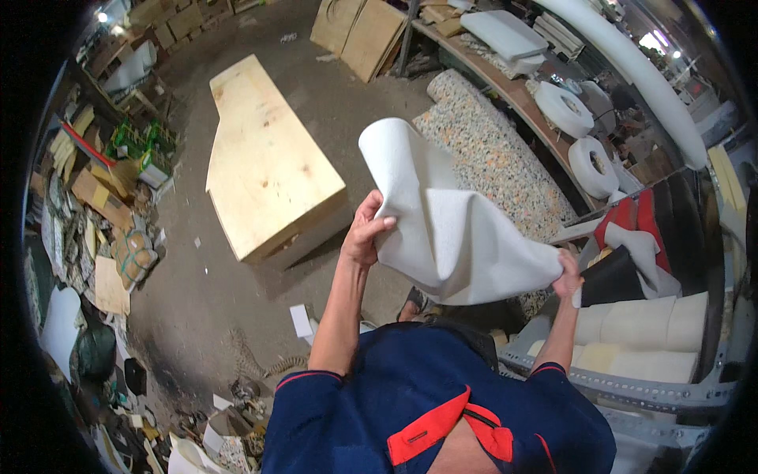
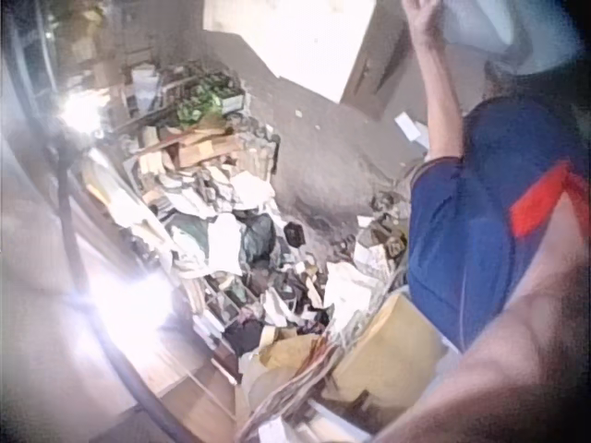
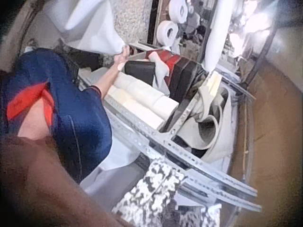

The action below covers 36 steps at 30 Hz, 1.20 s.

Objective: The person sprays a large wooden board with a handheld spray gun, then retrieves a white sheet of material and adheres it to the board by hand, smoothing it across the surface.

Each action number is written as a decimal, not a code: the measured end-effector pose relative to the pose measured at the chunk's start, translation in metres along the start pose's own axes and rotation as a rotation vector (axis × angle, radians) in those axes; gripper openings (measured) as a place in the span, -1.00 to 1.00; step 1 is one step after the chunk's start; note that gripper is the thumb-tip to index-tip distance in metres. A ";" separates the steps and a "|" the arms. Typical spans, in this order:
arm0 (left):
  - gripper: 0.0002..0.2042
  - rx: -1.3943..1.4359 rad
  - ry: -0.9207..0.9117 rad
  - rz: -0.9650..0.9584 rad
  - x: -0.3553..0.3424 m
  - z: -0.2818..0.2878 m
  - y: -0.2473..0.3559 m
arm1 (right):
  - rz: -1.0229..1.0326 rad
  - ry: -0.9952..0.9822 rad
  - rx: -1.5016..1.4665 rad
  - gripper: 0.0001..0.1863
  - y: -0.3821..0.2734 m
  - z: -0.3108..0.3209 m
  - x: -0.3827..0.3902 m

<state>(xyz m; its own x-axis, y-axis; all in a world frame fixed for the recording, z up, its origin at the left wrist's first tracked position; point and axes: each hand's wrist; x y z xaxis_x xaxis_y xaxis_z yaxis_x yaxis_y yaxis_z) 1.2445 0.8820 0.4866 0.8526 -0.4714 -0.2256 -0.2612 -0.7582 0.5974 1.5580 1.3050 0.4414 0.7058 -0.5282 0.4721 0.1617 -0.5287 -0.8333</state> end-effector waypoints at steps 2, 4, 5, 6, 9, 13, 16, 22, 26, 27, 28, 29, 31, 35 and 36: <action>-0.55 -0.009 -0.006 -0.020 -0.002 -0.025 -0.002 | -0.141 -0.086 0.008 -0.73 0.018 0.025 -0.027; -0.28 -0.076 0.120 -0.041 0.002 -0.045 -0.003 | -0.297 -0.095 0.190 -0.67 0.036 0.049 -0.046; -0.20 -0.098 0.179 -0.075 0.002 -0.050 -0.001 | -0.386 -0.079 0.273 -0.64 0.041 0.056 -0.061; -0.14 -0.162 0.279 -0.125 0.003 -0.053 0.000 | -0.457 -0.145 0.370 -0.62 0.047 0.061 -0.073; -0.19 -0.046 -0.027 -0.241 0.006 -0.046 0.011 | -0.730 -0.246 0.465 -0.55 0.069 0.065 -0.095; -0.23 0.174 -0.253 -0.441 0.018 -0.027 0.015 | -0.483 -0.197 0.572 -0.42 0.070 0.032 -0.142; -0.25 0.144 -0.165 -0.590 0.024 -0.020 0.027 | -0.247 -0.305 0.675 -0.31 0.055 -0.022 -0.187; -0.27 0.049 -0.138 -0.712 0.040 -0.025 0.050 | 0.038 -0.180 1.349 -0.20 -0.004 -0.178 -0.248; -0.28 -0.041 -0.141 -0.767 0.047 -0.030 0.071 | -0.030 -0.561 0.670 -0.31 -0.019 -0.265 -0.225; -0.29 -0.078 -0.135 -0.780 0.047 -0.031 0.083 | 0.056 -0.716 0.603 -0.31 -0.018 -0.274 -0.210; -0.29 -0.118 -0.129 -0.798 0.048 -0.031 0.094 | -0.084 -0.698 0.454 -0.31 -0.017 -0.278 -0.195; -0.29 -0.165 -0.121 -0.816 0.048 -0.031 0.106 | -0.153 -0.732 0.301 -0.32 -0.020 -0.279 -0.180; -0.30 -0.256 -0.088 -0.860 0.050 -0.029 0.129 | -0.258 -0.921 0.192 -0.33 -0.032 -0.292 -0.165; -0.31 -0.459 0.000 -0.893 0.055 -0.021 0.153 | -0.285 -1.261 0.039 -0.32 -0.065 -0.293 -0.158; -0.32 -0.564 0.012 -0.939 0.055 -0.018 0.152 | -0.211 -1.319 -0.038 -0.28 -0.068 -0.288 -0.157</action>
<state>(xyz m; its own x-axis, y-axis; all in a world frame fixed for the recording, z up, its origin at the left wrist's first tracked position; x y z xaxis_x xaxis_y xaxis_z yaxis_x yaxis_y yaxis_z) 1.2597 0.7490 0.5791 0.6088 0.1933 -0.7694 0.7370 -0.4968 0.4583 1.2379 1.2322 0.5066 0.8078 0.5867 -0.0568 0.3455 -0.5493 -0.7609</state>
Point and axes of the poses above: each hand's wrist, its own x-axis away from the middle knuckle, its own z-axis out of the back of the hand, y = z × x, and after that the axes turned 15 degrees about -z, right-handed
